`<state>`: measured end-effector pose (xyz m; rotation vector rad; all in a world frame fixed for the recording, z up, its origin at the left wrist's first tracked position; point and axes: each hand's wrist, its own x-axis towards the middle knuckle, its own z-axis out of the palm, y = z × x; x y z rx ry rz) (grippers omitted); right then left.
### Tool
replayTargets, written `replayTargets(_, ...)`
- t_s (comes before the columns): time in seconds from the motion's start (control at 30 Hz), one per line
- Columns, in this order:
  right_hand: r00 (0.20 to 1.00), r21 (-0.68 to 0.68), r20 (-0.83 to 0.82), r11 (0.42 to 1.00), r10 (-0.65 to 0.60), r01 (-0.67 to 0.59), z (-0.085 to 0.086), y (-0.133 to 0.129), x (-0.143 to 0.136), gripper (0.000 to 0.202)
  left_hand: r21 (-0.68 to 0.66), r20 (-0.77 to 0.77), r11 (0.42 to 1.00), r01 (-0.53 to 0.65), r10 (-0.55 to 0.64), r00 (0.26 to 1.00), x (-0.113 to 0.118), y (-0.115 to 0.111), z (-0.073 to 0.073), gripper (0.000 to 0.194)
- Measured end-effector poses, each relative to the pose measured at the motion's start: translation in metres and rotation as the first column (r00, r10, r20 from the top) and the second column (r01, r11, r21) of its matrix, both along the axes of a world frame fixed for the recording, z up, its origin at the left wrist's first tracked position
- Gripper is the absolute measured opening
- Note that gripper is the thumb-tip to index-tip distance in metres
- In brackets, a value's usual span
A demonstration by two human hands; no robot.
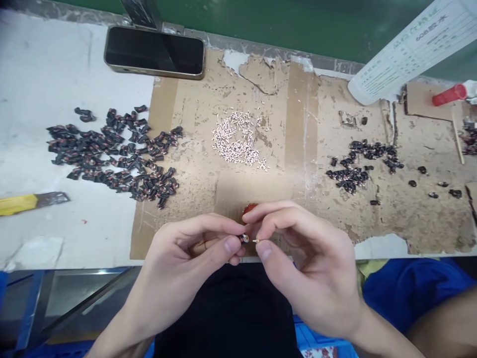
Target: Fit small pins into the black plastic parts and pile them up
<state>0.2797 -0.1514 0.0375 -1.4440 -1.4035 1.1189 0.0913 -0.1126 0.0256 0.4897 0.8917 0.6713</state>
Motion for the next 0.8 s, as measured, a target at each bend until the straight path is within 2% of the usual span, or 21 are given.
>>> replayTargets(0.2,1.000,0.020,0.004,0.999,0.028,-0.028,-0.001,0.002,0.000,0.014,0.014,0.004,1.000,0.023,-0.023,1.000,-0.001,-0.002,0.000,0.016)
replayTargets(0.4,0.993,0.092,0.097,0.993,0.071,-0.080,0.000,0.005,0.001,0.018,0.027,-0.032,0.999,0.031,-0.030,0.999,-0.002,-0.001,0.001,0.019)
replayTargets(0.7,0.976,0.111,0.169,0.981,0.140,-0.160,0.006,0.010,0.004,0.019,0.155,-0.115,0.986,0.054,-0.036,0.993,-0.006,0.001,0.007,0.016)
replayTargets(0.8,0.970,0.127,0.194,0.976,0.149,-0.175,0.008,0.013,0.005,0.019,0.175,-0.117,0.984,0.028,-0.007,0.993,-0.005,0.002,0.009,0.018)
